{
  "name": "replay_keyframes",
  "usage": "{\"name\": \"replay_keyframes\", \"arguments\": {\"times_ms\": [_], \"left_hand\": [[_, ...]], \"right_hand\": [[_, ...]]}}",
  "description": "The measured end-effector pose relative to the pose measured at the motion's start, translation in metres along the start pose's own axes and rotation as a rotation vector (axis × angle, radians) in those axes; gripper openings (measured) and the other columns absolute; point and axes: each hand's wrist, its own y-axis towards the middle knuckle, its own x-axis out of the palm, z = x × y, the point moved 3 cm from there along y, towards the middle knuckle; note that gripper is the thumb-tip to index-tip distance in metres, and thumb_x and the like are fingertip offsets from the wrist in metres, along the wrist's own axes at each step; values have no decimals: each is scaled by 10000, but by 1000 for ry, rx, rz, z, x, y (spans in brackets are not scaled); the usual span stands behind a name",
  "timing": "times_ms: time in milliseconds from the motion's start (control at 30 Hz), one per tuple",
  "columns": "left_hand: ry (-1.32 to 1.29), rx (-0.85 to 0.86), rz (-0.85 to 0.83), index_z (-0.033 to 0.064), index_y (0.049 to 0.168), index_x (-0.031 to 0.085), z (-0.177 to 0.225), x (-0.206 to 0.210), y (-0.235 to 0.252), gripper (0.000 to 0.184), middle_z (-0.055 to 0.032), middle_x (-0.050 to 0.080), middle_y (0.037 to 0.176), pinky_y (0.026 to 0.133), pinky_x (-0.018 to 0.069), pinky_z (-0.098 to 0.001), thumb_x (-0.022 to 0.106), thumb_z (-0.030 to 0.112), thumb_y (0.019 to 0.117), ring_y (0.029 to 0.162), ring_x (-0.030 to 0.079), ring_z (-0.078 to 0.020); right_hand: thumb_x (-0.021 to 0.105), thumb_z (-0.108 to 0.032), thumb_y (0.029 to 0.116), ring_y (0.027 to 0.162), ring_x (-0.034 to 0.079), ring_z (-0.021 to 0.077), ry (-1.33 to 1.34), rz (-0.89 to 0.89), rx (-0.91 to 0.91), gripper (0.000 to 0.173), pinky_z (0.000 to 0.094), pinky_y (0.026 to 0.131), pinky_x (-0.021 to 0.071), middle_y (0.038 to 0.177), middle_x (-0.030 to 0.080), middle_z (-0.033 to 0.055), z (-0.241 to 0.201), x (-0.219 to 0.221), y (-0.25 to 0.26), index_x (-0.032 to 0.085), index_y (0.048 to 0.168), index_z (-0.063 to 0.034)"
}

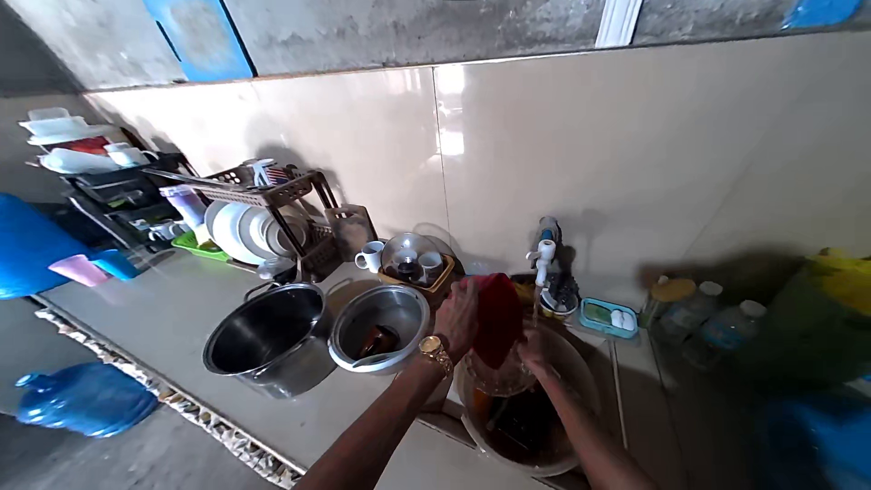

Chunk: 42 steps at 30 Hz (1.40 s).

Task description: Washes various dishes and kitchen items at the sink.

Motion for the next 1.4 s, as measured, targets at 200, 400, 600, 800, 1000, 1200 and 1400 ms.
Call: {"name": "replay_keyframes", "arguments": {"times_ms": [200,400,600,800,1000,1200,1400], "left_hand": [[-104,143,151,86,1332,595,-32,29,-7,362,-249,499,1423,774,607,-514,600,25,975,881,706,-381],[-367,306,304,-56,1073,658,-59,60,-4,192,-266,566,1349,895,584,-496,671,-68,882,1089,670,-378],[-591,158,107,-82,1212,581,-47,94,14,343,-230,667,1134,891,569,-495,692,-44,889,983,688,-330],[-774,52,-208,-7,1475,370,-9,138,26,681,-196,689,1196,938,581,-454,752,109,923,1023,719,-284],[-909,47,-324,-9,1465,459,8,135,19,551,-204,656,1258,971,556,-393,659,5,952,1089,682,-249],[-780,152,-342,-11,1460,491,-6,140,27,475,-216,607,1356,1058,508,-409,595,88,1006,1216,632,-273],[-1254,-100,-505,5,1455,463,20,173,26,423,-216,632,1293,855,632,-432,543,72,1045,1031,722,-285]], "right_hand": [[525,91,960,810,678,274,703,-165,216,347,419,707,596,1008,633,223,11,2,8,472,1302,69],[693,-146,991,852,726,318,618,-75,172,542,438,726,629,1176,648,256,13,-38,9,429,1436,16],[580,-118,1040,944,691,420,44,101,-146,282,588,797,577,1162,652,298,15,-104,-15,619,1280,25],[675,31,910,960,673,499,-359,345,-261,248,672,815,526,1032,680,311,-13,-159,-63,670,1156,64],[641,20,950,1098,647,471,-348,243,-25,383,604,947,512,1211,643,323,-15,-168,-78,587,1326,76],[605,-86,1013,1041,651,409,-246,174,158,245,543,939,503,1111,660,311,6,-161,-68,651,1145,114],[546,-230,1069,1013,677,407,-247,234,213,341,568,900,530,1133,676,286,12,-191,-64,655,1230,50]]}}
